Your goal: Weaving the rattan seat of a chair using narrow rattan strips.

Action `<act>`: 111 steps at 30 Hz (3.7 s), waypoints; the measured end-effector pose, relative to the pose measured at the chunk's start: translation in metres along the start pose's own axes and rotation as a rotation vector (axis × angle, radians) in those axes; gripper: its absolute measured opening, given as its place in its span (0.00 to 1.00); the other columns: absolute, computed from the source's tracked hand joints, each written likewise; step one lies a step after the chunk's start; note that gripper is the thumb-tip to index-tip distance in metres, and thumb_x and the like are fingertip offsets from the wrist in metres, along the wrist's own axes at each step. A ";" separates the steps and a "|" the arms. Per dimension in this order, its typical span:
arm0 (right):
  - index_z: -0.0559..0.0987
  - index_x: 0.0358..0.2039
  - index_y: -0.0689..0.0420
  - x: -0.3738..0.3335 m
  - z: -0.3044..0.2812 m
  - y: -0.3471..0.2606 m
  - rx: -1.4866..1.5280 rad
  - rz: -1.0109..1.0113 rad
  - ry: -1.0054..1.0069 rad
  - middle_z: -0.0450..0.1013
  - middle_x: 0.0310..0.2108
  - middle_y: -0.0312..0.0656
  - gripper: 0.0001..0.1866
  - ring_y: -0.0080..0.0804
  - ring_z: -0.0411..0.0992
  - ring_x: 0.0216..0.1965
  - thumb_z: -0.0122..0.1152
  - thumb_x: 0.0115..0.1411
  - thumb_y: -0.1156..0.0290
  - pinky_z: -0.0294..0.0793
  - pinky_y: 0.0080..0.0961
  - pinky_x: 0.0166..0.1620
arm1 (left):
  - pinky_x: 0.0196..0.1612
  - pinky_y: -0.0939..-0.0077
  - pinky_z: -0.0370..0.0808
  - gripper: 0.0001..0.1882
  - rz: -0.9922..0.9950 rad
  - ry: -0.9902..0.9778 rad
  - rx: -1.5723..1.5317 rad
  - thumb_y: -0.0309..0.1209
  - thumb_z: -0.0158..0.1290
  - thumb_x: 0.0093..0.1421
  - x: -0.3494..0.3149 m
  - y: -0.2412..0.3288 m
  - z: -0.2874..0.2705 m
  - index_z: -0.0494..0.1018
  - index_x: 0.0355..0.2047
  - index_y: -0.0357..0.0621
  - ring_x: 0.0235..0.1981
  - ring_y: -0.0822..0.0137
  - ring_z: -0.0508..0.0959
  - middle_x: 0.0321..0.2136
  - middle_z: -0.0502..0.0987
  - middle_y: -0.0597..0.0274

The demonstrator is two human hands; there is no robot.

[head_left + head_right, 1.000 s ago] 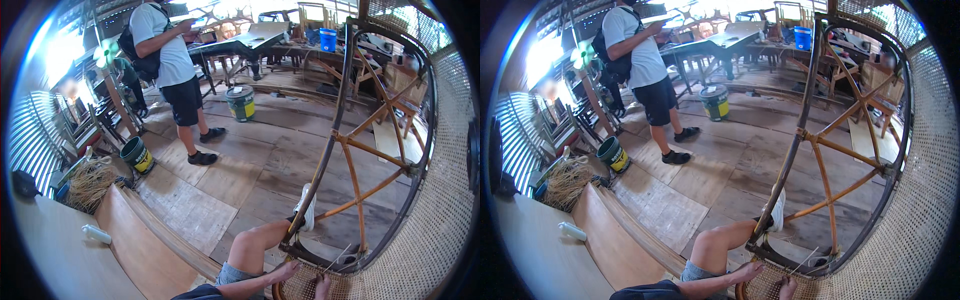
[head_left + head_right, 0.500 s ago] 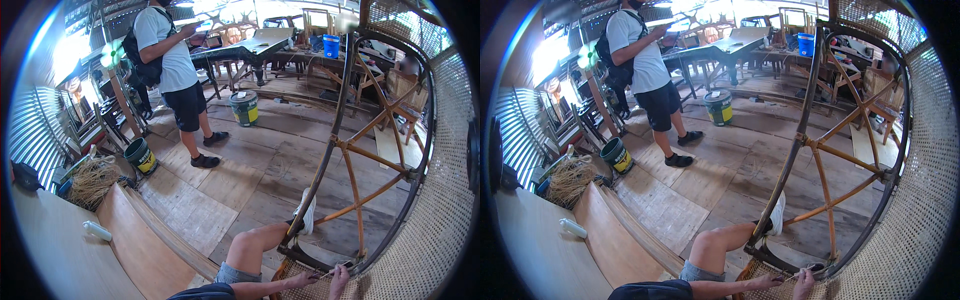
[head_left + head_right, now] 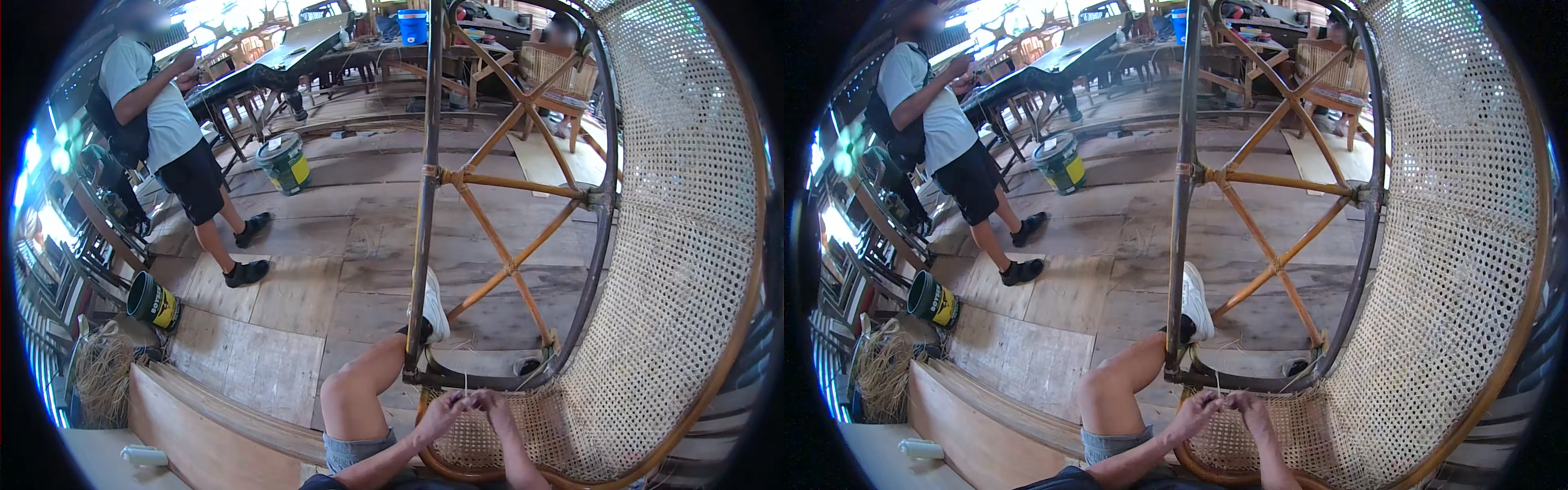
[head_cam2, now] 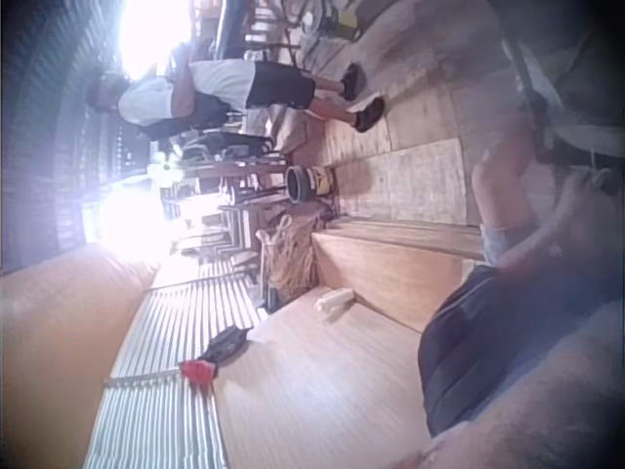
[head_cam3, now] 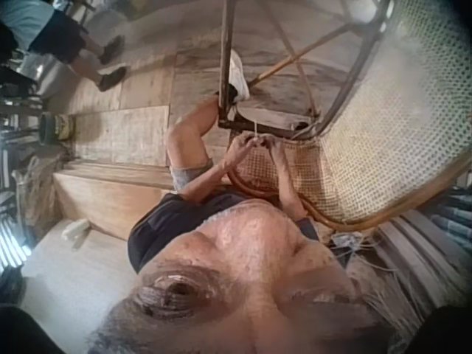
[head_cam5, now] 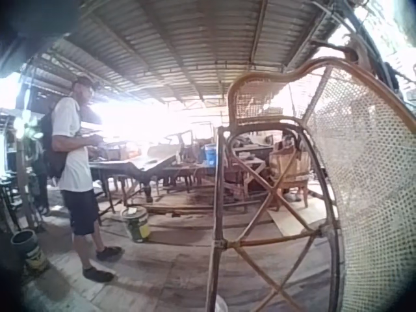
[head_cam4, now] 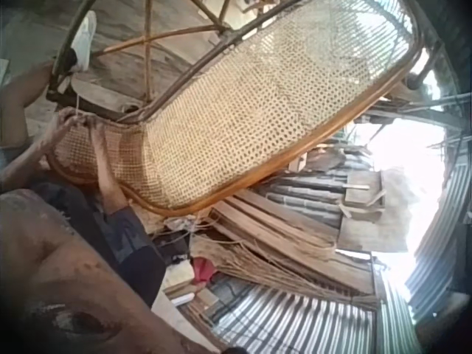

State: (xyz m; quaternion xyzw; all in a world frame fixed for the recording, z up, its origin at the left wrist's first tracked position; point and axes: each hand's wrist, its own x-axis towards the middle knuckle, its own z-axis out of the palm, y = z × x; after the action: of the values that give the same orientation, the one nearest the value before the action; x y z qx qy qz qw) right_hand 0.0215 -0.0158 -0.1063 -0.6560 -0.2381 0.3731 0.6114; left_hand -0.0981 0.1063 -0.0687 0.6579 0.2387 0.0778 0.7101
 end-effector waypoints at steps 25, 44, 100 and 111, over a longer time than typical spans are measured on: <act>0.78 0.36 0.58 -0.009 -0.023 -0.018 -0.528 0.458 -0.485 0.74 0.21 0.38 0.12 0.23 0.72 0.21 0.55 0.57 0.64 0.70 0.23 0.26 | 0.35 0.80 0.68 0.08 -0.012 0.165 0.146 0.29 0.53 0.56 -0.009 -0.020 0.002 0.70 0.34 0.38 0.29 0.75 0.71 0.25 0.73 0.63; 0.77 0.40 0.50 -0.017 -0.009 -0.008 -0.935 0.495 -0.339 0.73 0.37 0.50 0.14 0.45 0.72 0.41 0.50 0.53 0.64 0.70 0.34 0.42 | 0.32 0.72 0.71 0.11 0.045 0.060 0.334 0.31 0.48 0.58 0.002 -0.044 0.008 0.74 0.37 0.39 0.26 0.64 0.74 0.24 0.75 0.53; 0.73 0.32 0.64 0.026 -0.036 -0.048 0.023 0.163 -0.046 0.66 0.19 0.32 0.09 0.17 0.63 0.19 0.52 0.60 0.69 0.64 0.15 0.23 | 0.35 0.69 0.72 0.14 -0.142 -0.450 0.479 0.38 0.54 0.51 0.049 -0.070 0.017 0.76 0.33 0.41 0.29 0.61 0.78 0.27 0.78 0.53; 0.75 0.36 0.64 0.028 -0.008 -0.045 -0.158 0.046 -0.123 0.69 0.21 0.33 0.09 0.18 0.67 0.23 0.49 0.61 0.71 0.68 0.15 0.29 | 0.35 0.65 0.72 0.15 -0.046 -0.395 0.562 0.40 0.51 0.51 0.048 -0.096 0.021 0.76 0.33 0.44 0.30 0.55 0.77 0.27 0.77 0.51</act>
State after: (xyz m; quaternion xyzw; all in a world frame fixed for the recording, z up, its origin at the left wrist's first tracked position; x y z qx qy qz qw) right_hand 0.0514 0.0063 -0.0681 -0.6833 -0.2888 0.4065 0.5333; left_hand -0.0664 0.0960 -0.1729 0.8246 0.1237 -0.1359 0.5350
